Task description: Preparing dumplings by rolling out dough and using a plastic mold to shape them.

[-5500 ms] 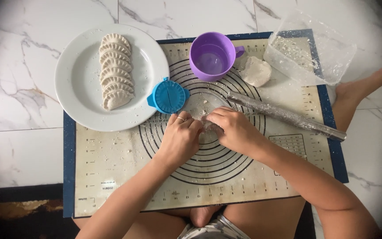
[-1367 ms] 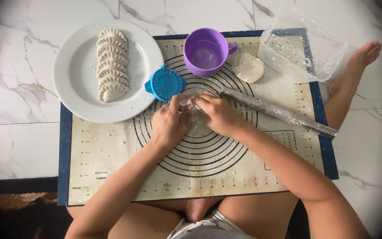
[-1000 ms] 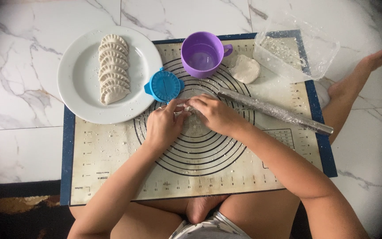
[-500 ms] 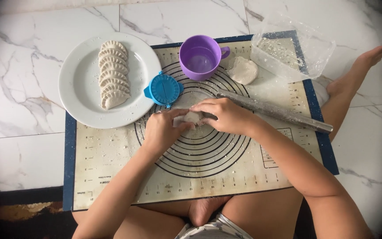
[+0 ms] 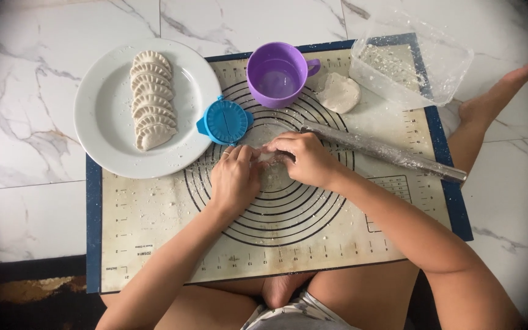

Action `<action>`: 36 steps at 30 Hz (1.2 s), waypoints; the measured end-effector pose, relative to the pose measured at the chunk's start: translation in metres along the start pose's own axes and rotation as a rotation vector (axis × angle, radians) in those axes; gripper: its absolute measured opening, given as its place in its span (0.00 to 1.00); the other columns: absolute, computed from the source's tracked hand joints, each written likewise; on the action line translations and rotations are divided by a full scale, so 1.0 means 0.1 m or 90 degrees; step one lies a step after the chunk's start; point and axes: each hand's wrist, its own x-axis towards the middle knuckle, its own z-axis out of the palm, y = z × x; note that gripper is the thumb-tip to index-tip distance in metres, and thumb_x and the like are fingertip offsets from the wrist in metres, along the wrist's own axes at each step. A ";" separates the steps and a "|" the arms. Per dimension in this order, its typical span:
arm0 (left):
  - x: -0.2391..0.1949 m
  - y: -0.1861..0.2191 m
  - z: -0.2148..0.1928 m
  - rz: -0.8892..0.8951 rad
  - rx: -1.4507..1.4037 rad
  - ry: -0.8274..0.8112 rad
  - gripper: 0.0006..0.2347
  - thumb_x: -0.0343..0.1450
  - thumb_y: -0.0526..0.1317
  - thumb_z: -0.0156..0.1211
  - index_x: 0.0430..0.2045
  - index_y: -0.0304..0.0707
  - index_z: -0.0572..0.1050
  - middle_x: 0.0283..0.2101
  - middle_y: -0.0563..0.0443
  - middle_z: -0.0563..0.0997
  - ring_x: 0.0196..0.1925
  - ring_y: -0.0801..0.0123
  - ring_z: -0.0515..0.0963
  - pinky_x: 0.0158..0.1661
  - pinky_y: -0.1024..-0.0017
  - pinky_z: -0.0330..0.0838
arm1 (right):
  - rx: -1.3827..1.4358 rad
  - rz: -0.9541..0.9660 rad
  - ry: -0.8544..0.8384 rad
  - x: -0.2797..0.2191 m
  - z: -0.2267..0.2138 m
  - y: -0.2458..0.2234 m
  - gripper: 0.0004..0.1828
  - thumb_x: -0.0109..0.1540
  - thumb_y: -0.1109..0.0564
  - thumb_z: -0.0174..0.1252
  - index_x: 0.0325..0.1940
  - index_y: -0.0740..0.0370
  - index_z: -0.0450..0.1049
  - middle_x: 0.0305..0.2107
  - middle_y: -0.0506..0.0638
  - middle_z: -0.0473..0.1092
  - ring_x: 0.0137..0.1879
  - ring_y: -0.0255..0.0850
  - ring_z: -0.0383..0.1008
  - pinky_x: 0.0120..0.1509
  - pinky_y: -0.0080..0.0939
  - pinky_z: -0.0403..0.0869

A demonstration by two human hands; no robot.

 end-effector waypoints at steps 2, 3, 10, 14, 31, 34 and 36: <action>0.02 -0.03 0.01 0.004 0.000 0.001 0.05 0.68 0.36 0.66 0.31 0.32 0.80 0.24 0.47 0.78 0.29 0.57 0.81 0.28 0.67 0.74 | 0.001 0.008 0.006 -0.01 0.03 0.03 0.09 0.55 0.73 0.61 0.36 0.66 0.78 0.32 0.55 0.78 0.42 0.51 0.81 0.48 0.43 0.79; 0.03 -0.04 0.01 0.013 0.002 0.003 0.04 0.68 0.36 0.64 0.30 0.34 0.81 0.23 0.49 0.78 0.28 0.61 0.80 0.29 0.70 0.73 | -0.001 0.017 0.016 -0.02 0.05 0.05 0.08 0.56 0.73 0.61 0.35 0.65 0.78 0.31 0.54 0.78 0.41 0.49 0.81 0.47 0.42 0.79; 0.07 0.03 -0.13 0.007 -0.037 0.022 0.04 0.67 0.35 0.67 0.29 0.33 0.82 0.22 0.48 0.79 0.26 0.63 0.79 0.27 0.71 0.72 | 0.017 0.036 0.032 -0.03 -0.01 -0.01 0.08 0.55 0.72 0.61 0.33 0.64 0.78 0.28 0.53 0.77 0.39 0.49 0.81 0.44 0.42 0.79; 0.06 0.02 -0.14 -0.037 -0.030 0.053 0.05 0.68 0.38 0.69 0.34 0.40 0.86 0.21 0.49 0.81 0.25 0.66 0.73 0.26 0.75 0.67 | 0.007 0.117 -0.058 0.00 -0.17 -0.20 0.13 0.55 0.72 0.62 0.44 0.68 0.80 0.40 0.62 0.78 0.48 0.52 0.80 0.55 0.44 0.77; 0.14 0.07 -0.31 -0.106 -0.248 -0.061 0.36 0.59 0.43 0.77 0.61 0.26 0.69 0.36 0.35 0.86 0.37 0.45 0.80 0.36 0.56 0.74 | -0.085 0.053 -0.123 0.03 -0.23 -0.03 0.23 0.52 0.69 0.69 0.52 0.71 0.76 0.44 0.64 0.76 0.52 0.55 0.78 0.55 0.48 0.78; 0.14 0.07 -0.30 -0.106 -0.199 -0.115 0.40 0.58 0.43 0.79 0.64 0.24 0.64 0.38 0.33 0.86 0.40 0.43 0.80 0.38 0.54 0.76 | -0.038 0.043 -0.141 0.06 -0.23 -0.07 0.24 0.54 0.69 0.67 0.55 0.69 0.75 0.47 0.65 0.75 0.55 0.54 0.76 0.59 0.49 0.77; 0.11 -0.01 -0.22 -0.094 -0.179 -0.092 0.39 0.59 0.42 0.79 0.63 0.27 0.65 0.36 0.37 0.87 0.38 0.48 0.81 0.36 0.59 0.77 | -0.044 0.028 -0.135 0.06 -0.21 -0.10 0.18 0.53 0.71 0.67 0.47 0.71 0.78 0.41 0.65 0.77 0.49 0.54 0.79 0.56 0.47 0.79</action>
